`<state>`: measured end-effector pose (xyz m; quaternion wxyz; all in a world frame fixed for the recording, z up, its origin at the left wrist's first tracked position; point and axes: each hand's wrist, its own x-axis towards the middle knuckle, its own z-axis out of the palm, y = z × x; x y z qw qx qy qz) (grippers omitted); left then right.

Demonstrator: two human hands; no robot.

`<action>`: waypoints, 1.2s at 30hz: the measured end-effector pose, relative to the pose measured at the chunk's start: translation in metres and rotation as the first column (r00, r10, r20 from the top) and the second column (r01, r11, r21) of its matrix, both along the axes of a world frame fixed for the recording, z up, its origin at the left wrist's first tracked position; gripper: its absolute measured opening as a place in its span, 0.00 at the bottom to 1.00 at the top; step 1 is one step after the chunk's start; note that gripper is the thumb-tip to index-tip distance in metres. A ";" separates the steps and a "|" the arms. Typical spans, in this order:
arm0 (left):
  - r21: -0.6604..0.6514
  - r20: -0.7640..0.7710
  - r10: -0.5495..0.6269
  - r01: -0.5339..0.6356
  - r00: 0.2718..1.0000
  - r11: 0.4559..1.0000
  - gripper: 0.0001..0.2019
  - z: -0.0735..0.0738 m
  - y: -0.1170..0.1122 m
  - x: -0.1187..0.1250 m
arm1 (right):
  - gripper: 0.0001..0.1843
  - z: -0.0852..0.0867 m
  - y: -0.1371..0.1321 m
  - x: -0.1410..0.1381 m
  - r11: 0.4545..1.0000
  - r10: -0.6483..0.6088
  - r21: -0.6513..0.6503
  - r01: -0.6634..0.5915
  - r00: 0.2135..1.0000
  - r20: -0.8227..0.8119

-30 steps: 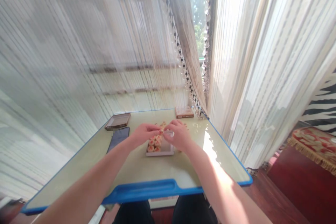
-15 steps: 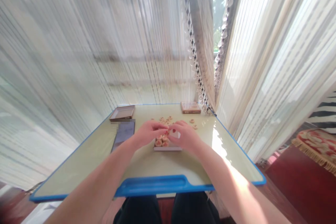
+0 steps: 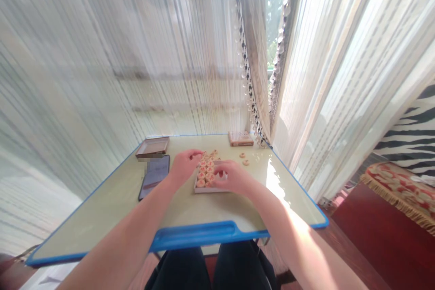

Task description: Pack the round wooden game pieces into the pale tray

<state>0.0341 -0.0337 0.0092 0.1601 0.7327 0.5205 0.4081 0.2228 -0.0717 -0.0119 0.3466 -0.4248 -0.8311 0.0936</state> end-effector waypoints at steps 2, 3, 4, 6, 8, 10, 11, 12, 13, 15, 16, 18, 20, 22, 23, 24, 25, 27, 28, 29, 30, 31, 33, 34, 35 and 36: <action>0.066 -0.060 0.060 -0.056 0.996 0.996 0.13 -0.003 0.004 -0.003 | 0.05 0.000 -0.001 -0.002 1.000 0.017 -0.019 -0.017 0.999 0.029; 0.089 -0.089 0.070 -0.062 0.994 0.994 0.13 -0.005 0.005 -0.003 | 0.05 0.000 0.000 -0.003 1.000 0.021 -0.023 -0.020 0.999 0.038; 0.109 -0.121 0.064 -0.051 0.991 0.993 0.12 -0.007 0.006 -0.004 | 0.06 0.000 0.000 -0.003 0.999 0.020 -0.028 -0.018 0.999 0.041; 0.147 -0.198 0.010 0.019 0.980 0.989 0.11 -0.010 0.005 -0.004 | 0.06 -0.001 0.000 -0.004 0.999 0.025 -0.042 -0.023 0.999 0.048; 0.183 -0.263 -0.046 0.097 0.964 0.978 0.10 -0.012 0.003 -0.003 | 0.07 -0.002 0.001 -0.005 0.998 0.042 -0.049 -0.040 0.998 0.055; 0.210 -0.300 -0.065 0.133 0.952 0.969 0.10 -0.013 0.001 -0.002 | 0.06 -0.001 0.000 -0.005 0.998 0.051 -0.050 -0.048 0.997 0.060; 0.221 -0.307 -0.061 0.133 0.950 0.966 0.10 -0.013 0.001 -0.001 | 0.06 -0.001 -0.001 -0.005 0.998 0.050 -0.052 -0.047 0.997 0.060; 0.230 -0.312 -0.054 0.130 0.949 0.964 0.10 -0.013 0.000 -0.001 | 0.06 0.000 -0.001 -0.005 0.998 0.046 -0.054 -0.043 0.997 0.060; 0.239 -0.314 -0.048 0.128 0.948 0.963 0.10 -0.013 0.000 -0.001 | 0.06 0.000 -0.002 -0.006 0.997 0.046 -0.060 -0.042 0.997 0.062; 0.255 -0.314 -0.043 0.128 0.949 0.958 0.10 -0.013 0.000 -0.002 | 0.06 0.001 -0.002 -0.005 0.996 0.051 -0.073 -0.046 0.996 0.068; 0.263 -0.312 -0.040 0.127 0.949 0.956 0.10 -0.013 0.000 -0.002 | 0.06 0.001 -0.002 -0.005 0.996 0.054 -0.077 -0.049 0.996 0.071; 0.273 -0.311 -0.032 0.122 0.950 0.954 0.10 -0.012 0.001 -0.002 | 0.05 0.000 -0.002 -0.004 0.995 0.062 -0.079 -0.056 0.995 0.072; 0.274 -0.315 -0.024 0.115 0.949 0.955 0.10 -0.012 0.001 -0.003 | 0.06 0.000 -0.002 -0.004 0.994 0.077 -0.078 -0.071 0.994 0.076; 0.269 -0.321 -0.020 0.112 0.947 0.957 0.10 -0.012 0.000 -0.002 | 0.06 0.000 -0.002 -0.003 0.993 0.091 -0.078 -0.085 0.993 0.078; 0.266 -0.324 -0.021 0.112 0.946 0.958 0.10 -0.012 0.000 -0.002 | 0.06 0.000 -0.003 -0.003 0.993 0.095 -0.079 -0.089 0.993 0.075; 0.262 -0.328 -0.023 0.114 0.945 0.958 0.10 -0.011 -0.001 -0.002 | 0.06 0.001 -0.003 -0.003 0.993 0.095 -0.081 -0.089 0.993 0.068; 0.260 -0.330 -0.024 0.115 0.944 0.959 0.10 -0.011 -0.001 -0.002 | 0.06 0.001 -0.003 -0.003 0.993 0.093 -0.082 -0.088 0.994 0.059; 0.255 -0.333 -0.023 0.114 0.943 0.960 0.11 -0.011 -0.001 -0.002 | 0.06 0.002 -0.003 -0.003 0.994 0.079 -0.077 -0.076 0.996 0.040; 0.254 -0.332 -0.023 0.113 0.943 0.961 0.11 -0.011 -0.001 -0.002 | 0.06 0.001 -0.003 -0.003 0.995 0.070 -0.070 -0.067 0.997 0.034; 0.254 -0.330 -0.023 0.112 0.944 0.961 0.11 -0.012 0.000 -0.002 | 0.06 0.001 -0.003 -0.004 0.996 0.061 -0.062 -0.059 0.998 0.028; 0.253 -0.328 -0.023 0.111 0.944 0.961 0.11 -0.012 0.000 -0.003 | 0.06 0.001 -0.002 -0.004 0.997 0.054 -0.054 -0.052 0.998 0.023; 0.253 -0.326 -0.023 0.111 0.945 0.961 0.11 -0.012 0.001 -0.003 | 0.06 0.001 -0.002 -0.004 0.998 0.051 -0.048 -0.050 0.999 0.019; 0.250 -0.327 -0.025 0.112 0.945 0.962 0.11 -0.012 0.001 -0.003 | 0.05 0.001 -0.002 -0.006 0.998 0.052 -0.045 -0.052 0.999 0.013; 0.248 -0.331 -0.025 0.112 0.943 0.962 0.11 -0.012 0.001 -0.003 | 0.05 0.001 -0.002 -0.006 0.997 0.054 -0.047 -0.054 0.998 0.012; 0.248 -0.335 -0.025 0.114 0.942 0.962 0.11 -0.012 0.001 -0.003 | 0.04 0.001 -0.002 -0.007 0.997 0.055 -0.051 -0.054 0.998 0.013; 0.248 -0.339 -0.027 0.117 0.940 0.962 0.11 -0.012 0.001 -0.002 | 0.04 0.001 -0.003 -0.007 0.997 0.053 -0.054 -0.052 0.999 0.014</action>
